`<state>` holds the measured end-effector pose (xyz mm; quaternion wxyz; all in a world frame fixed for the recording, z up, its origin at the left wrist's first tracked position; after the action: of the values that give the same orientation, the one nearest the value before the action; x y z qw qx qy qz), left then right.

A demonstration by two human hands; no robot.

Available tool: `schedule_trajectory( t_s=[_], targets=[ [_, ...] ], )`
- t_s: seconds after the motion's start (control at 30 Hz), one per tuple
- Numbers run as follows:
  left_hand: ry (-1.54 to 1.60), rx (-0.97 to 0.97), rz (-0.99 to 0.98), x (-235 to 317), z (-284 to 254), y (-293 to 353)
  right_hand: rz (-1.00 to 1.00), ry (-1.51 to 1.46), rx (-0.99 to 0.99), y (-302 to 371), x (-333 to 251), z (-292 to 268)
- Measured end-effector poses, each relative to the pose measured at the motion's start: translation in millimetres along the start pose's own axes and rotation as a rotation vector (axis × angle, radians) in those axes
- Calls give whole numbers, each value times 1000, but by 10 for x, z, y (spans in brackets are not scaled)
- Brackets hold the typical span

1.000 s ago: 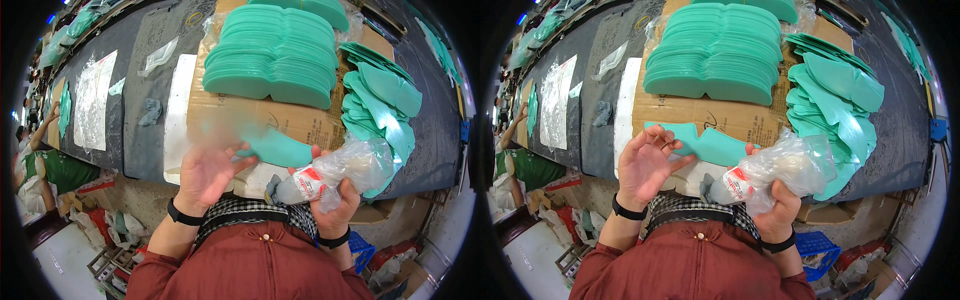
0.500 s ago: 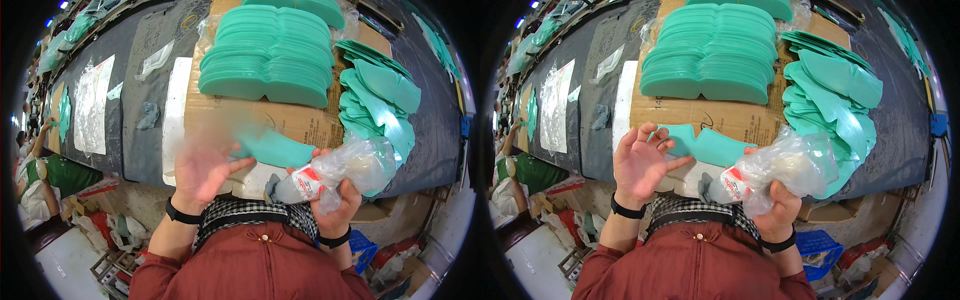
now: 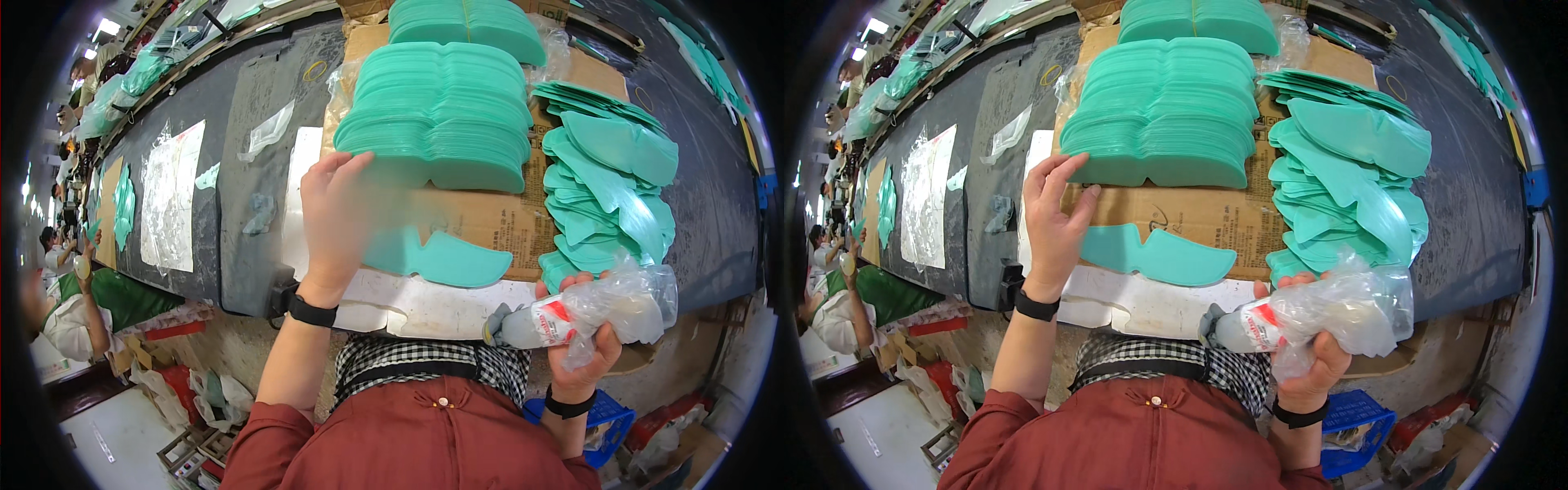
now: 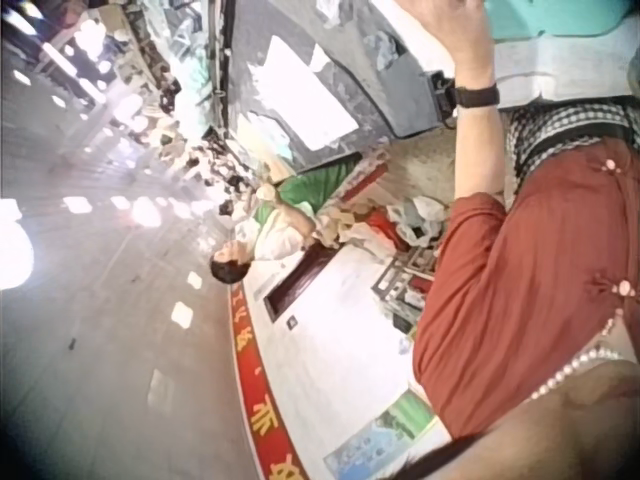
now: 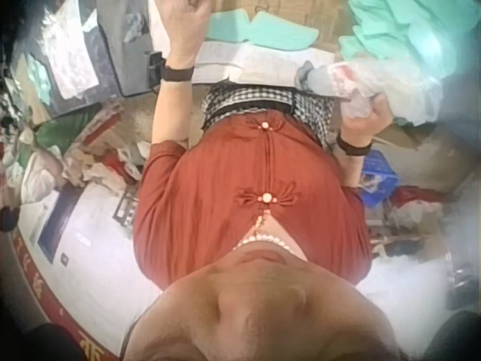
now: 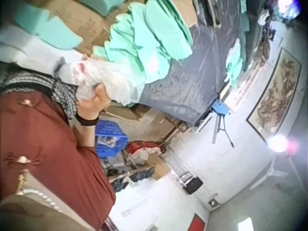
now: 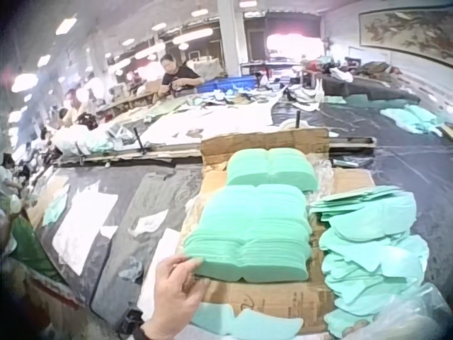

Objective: Apply adhesive or liquid coating to green shoe upper components using a plastic bottle with a brush/nozzle attachment.

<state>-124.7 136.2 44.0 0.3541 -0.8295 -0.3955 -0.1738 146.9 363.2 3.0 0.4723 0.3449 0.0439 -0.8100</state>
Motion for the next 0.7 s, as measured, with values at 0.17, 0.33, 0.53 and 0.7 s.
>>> schedule_trajectory(
  t_s=[0.17, 0.33, 0.53, 0.7],
  targets=[
    [-95, 58, 56, -35, 43, -50, -32, -35, -24, 9, -73, -74],
    [-105, 107, 100, -113, -95, -133, -12, -13, -50, -26, -53, 2],
    [330, 117, -203, -541, -407, 13, -42, -45, -54, -50, -136, -10],
    [842, -96, -409, -373, -355, 332, -178, -64, -198, -72, -364, 266]
  ],
)
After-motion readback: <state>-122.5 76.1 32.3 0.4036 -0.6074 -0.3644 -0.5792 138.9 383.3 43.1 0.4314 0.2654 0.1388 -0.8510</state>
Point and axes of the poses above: each hand's wrist, its own y-axis away from the middle knuckle, its own z-axis out of the palm, x = y × z, the point moved 10 cm from there along -y, towards the middle knuckle, and after that the axes turned 2 degrees about z, right-handed, at the moved point
